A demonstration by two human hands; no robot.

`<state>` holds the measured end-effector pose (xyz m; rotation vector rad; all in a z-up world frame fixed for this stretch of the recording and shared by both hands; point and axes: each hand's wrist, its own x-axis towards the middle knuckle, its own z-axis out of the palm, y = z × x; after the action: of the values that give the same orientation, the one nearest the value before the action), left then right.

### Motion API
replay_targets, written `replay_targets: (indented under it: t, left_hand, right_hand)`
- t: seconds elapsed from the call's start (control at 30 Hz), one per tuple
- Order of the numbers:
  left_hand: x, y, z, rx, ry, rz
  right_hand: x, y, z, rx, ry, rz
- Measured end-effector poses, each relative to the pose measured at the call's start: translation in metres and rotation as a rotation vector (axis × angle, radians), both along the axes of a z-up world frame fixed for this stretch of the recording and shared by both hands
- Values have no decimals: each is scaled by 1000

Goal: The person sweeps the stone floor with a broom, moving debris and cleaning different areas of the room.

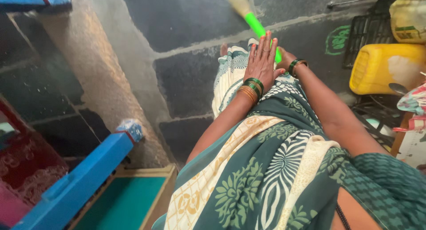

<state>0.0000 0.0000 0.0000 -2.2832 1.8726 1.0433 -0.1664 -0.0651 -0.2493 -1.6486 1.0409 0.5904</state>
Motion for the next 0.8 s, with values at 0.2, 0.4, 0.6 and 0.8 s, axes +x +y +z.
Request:
replay_targets:
  t: [0.2,0.4,0.6,0.8]
  left_hand:
    - [0,-30,2,-16,43,-91]
    - [9,-65,-10,-99,97,-138]
    - [34,-102,-8,-44,137,-176]
    - [61,-125,-15,-5,100,-173]
  right_hand:
    - [-39,-10,49,-237,-83,57]
    - [-125,14,71,-337,87,-261]
    - [-117,-33,72,-343,314,-522]
    - [-58,-138,18,4,476,-756]
